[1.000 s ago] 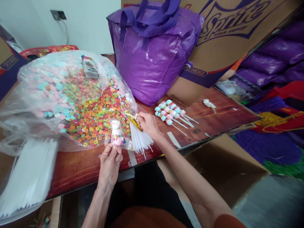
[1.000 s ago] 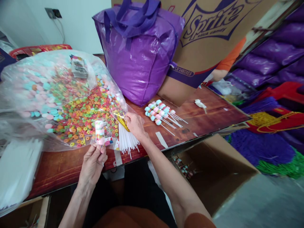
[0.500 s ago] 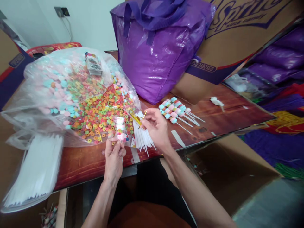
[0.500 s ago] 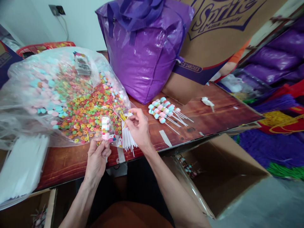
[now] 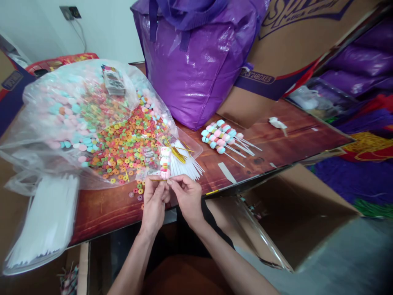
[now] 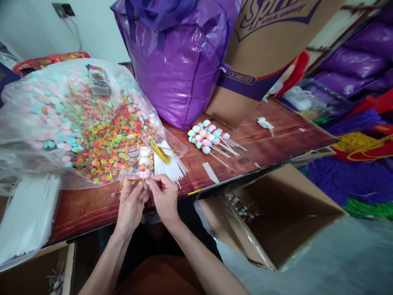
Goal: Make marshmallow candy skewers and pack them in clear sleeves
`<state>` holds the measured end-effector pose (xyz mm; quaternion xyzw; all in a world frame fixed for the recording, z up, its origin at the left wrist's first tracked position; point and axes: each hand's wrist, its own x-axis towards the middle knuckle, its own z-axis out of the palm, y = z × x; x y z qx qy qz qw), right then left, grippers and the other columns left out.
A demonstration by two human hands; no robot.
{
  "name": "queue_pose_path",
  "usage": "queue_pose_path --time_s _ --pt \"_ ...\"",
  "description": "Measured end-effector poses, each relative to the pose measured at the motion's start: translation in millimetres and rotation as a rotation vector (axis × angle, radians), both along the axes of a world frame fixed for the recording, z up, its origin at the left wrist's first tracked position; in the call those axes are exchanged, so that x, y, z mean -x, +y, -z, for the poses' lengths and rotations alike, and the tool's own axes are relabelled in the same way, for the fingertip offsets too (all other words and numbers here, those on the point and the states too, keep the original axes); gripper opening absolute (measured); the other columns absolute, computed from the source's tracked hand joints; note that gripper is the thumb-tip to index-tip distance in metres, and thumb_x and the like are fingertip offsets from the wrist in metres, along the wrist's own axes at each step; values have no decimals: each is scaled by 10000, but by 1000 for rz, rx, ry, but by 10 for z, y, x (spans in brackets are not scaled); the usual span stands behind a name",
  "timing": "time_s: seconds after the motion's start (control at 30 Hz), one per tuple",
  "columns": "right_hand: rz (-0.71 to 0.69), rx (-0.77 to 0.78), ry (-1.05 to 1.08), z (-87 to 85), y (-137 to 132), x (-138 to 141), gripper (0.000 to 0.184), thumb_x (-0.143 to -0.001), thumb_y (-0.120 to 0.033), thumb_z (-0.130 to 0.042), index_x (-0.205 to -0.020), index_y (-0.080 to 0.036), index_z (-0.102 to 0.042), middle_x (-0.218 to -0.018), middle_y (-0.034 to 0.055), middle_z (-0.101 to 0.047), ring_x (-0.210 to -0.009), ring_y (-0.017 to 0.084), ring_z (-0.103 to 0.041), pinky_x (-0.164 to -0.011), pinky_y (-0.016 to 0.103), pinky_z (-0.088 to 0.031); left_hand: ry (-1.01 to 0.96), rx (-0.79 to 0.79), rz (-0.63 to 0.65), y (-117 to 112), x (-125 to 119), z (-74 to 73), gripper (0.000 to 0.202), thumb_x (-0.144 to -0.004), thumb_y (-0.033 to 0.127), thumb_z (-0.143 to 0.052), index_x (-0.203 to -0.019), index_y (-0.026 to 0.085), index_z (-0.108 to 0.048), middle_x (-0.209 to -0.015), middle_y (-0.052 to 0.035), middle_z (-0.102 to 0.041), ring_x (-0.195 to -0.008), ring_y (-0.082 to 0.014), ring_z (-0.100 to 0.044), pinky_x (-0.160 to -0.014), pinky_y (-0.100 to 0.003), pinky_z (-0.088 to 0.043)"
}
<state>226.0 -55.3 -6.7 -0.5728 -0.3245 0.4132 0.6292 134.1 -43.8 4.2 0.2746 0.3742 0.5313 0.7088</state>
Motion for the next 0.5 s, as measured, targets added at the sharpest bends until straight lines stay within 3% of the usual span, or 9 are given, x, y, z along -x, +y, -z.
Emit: queue_pose_path --time_s 0.1,0.2,0.33,0.4,0.5 --pt "-45 -5 -65 -44 -17 -15 147 -801 -310 -675 -726 -186 -653 -651 -4 -652 -601 140 -581 -590 263 -476 56 -43 -4 -33 1 18 246 -778 311 -787 -884 231 -579 -639 68 -467 -502 -50 -337 -471 -172 -284" --pt "-68 1 -95 -57 -22 20 163 -820 -330 -650 -734 -195 -616 -666 -9 -629 -607 139 -564 -587 260 -465 134 -79 -46 -54 -6 62 241 -799 369 -772 -887 227 -598 -684 49 -522 -518 -56 -380 -474 -176 -313" --pt "-119 9 -10 -4 -42 80 181 -880 -351 -592 -779 -202 -567 -725 -12 -607 -672 140 -565 -622 254 -466 78 -4 -87 -35 -13 64 290 -781 381 -789 -781 190 -569 -632 55 -483 -500 -41 -366 -459 -147 -307" --pt "-190 1 82 28 -59 68 188 -908 -354 -572 -795 -205 -549 -716 -21 -585 -669 136 -555 -618 249 -456 -13 78 -44 -6 23 27 310 -765 332 -809 -757 178 -540 -602 66 -450 -469 -25 -313 -428 -122 -265" --pt "-320 -58 168 20 -80 -24 203 -919 -370 -589 -811 -202 -548 -752 -21 -572 -629 115 -509 -579 236 -418 -196 286 143 42 143 -47 252 -792 204 -772 -786 169 -522 -567 82 -406 -431 -16 -242 -374 -101 -167"
